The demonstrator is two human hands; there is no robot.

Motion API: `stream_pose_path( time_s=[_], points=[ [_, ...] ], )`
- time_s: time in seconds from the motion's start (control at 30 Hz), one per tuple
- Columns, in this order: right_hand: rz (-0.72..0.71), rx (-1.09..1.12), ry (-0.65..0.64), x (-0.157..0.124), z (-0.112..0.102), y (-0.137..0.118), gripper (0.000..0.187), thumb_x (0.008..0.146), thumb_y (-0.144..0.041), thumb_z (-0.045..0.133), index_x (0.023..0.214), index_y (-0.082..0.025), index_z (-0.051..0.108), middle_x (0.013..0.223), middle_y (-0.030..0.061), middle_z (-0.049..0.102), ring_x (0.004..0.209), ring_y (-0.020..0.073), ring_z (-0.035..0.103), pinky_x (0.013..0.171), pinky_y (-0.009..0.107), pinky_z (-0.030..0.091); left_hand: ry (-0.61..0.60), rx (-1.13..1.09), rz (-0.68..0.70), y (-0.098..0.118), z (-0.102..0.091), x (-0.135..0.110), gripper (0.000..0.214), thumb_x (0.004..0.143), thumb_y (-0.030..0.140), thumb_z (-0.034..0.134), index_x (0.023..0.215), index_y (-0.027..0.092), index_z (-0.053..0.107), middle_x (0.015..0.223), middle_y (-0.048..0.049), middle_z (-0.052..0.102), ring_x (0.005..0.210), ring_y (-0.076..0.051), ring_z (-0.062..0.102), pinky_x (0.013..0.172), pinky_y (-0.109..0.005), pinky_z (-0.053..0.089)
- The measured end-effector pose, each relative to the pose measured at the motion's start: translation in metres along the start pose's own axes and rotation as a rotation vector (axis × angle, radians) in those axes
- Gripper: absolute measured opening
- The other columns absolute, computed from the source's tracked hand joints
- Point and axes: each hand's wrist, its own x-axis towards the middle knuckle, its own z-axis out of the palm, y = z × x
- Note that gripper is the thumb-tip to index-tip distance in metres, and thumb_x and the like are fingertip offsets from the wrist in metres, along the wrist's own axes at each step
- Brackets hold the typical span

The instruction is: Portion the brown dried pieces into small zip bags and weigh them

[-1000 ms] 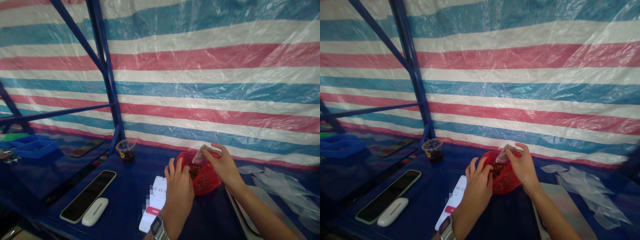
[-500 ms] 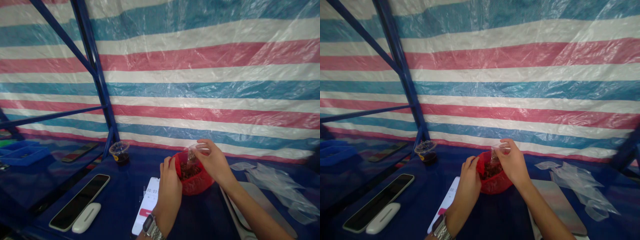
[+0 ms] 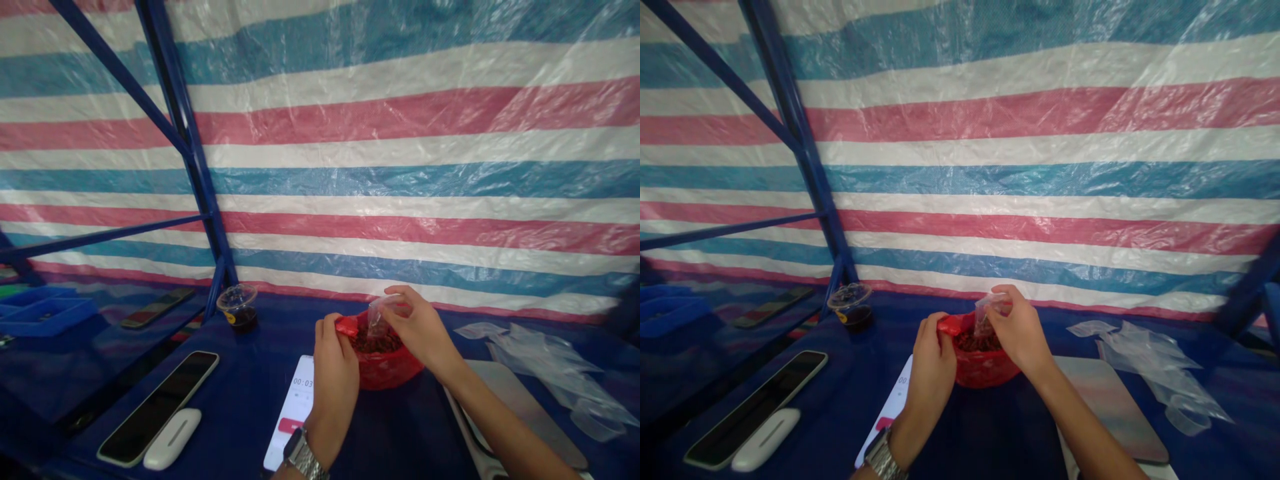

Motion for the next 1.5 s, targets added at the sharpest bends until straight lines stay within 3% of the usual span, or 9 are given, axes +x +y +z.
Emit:
stream_pose_path(
  time_s=[0.33,0.6,0.73,0.83,0.97,1.07,1.2,1.37,1.5],
  points=[
    [0.006,0.022,0.049,0.001,-0.002,-0.004,0.039,0.073,-0.043,0.074,0.106,-0.026,0.063,0.093,0.0064,0.079,0.08,0.0266,0.077,0.071,0.038,0.061,0.038,-0.034,-0.016,0.018,0.0,-0.006,0.033,0.1,0.006,0.037,0.123,0.016,0.057,0.114,-0.0135,0.064,0.102,-0.026,0.07,0.093,-0.045,0.058],
    [0.008,0.022,0.05,-0.002,0.0,0.004,0.04,0.074,-0.046,0.073,0.107,-0.025,0.063,0.092,0.0064,0.079,0.08,0.0267,0.078,0.074,0.039,0.06,0.048,-0.023,-0.017,0.015,-0.002,-0.005,0.032,0.101,0.008,0.037,0.126,0.018,0.055,0.116,-0.0132,0.062,0.103,-0.026,0.068,0.093,-0.047,0.058],
    [-0.008,0.018,0.096,-0.003,0.0,-0.002,0.048,0.075,-0.05,0.074,0.114,-0.026,0.06,0.096,0.0055,0.079,0.079,0.0252,0.077,0.069,0.036,0.058,0.131,0.071,0.033,0.018,-0.008,-0.005,0.034,0.099,0.016,0.051,0.132,0.02,0.055,0.126,-0.0144,0.054,0.117,-0.032,0.061,0.098,-0.052,0.057],
    [0.03,0.022,0.078,-0.003,0.0,0.002,0.048,0.074,-0.054,0.074,0.111,-0.025,0.061,0.094,0.0067,0.08,0.077,0.0261,0.077,0.069,0.037,0.059,0.187,0.187,0.131,0.03,-0.011,-0.009,0.033,0.094,0.014,0.059,0.126,0.021,0.061,0.125,-0.0135,0.05,0.12,-0.034,0.054,0.102,-0.055,0.053],
    [0.013,0.024,0.067,-0.005,0.0,0.007,0.048,0.077,-0.052,0.073,0.116,-0.025,0.06,0.098,0.0065,0.08,0.078,0.0253,0.077,0.069,0.036,0.059,0.024,0.259,0.224,0.043,-0.012,-0.017,0.019,0.094,0.009,0.063,0.105,0.022,0.071,0.12,-0.0109,0.053,0.113,-0.032,0.053,0.1,-0.05,0.053],
    [0.0,0.042,0.04,-0.007,0.001,0.005,0.046,0.079,-0.05,0.073,0.116,-0.025,0.059,0.097,0.0054,0.078,0.07,0.022,0.074,0.061,0.032,0.056,-0.056,0.298,0.232,0.04,-0.007,-0.018,0.011,0.094,0.013,0.07,0.097,0.022,0.075,0.117,-0.0103,0.058,0.113,-0.032,0.053,0.098,-0.049,0.053],
    [-0.009,0.071,-0.005,-0.01,0.002,0.003,0.044,0.08,-0.049,0.073,0.115,-0.025,0.06,0.092,0.003,0.077,0.063,0.019,0.071,0.057,0.03,0.052,-0.064,0.315,0.193,0.03,-0.001,-0.013,0.013,0.096,0.011,0.069,0.094,0.022,0.075,0.112,-0.0089,0.062,0.109,-0.031,0.053,0.096,-0.047,0.052],
    [0.014,0.119,0.032,-0.009,0.0,0.006,0.049,0.078,-0.054,0.076,0.114,-0.025,0.06,0.096,0.0037,0.078,0.064,0.0188,0.071,0.059,0.03,0.054,-0.028,0.314,0.156,0.028,-0.001,-0.01,0.014,0.098,0.011,0.066,0.105,0.021,0.073,0.114,-0.0085,0.065,0.107,-0.03,0.054,0.095,-0.048,0.052],
    [0.033,0.178,0.004,-0.013,0.003,0.003,0.05,0.078,-0.055,0.077,0.114,-0.025,0.059,0.098,0.0051,0.079,0.069,0.0201,0.074,0.062,0.031,0.057,-0.052,0.292,0.173,0.03,-0.001,-0.012,0.016,0.098,0.011,0.065,0.098,0.023,0.077,0.112,-0.0086,0.065,0.107,-0.031,0.053,0.095,-0.048,0.051]
  ],
)
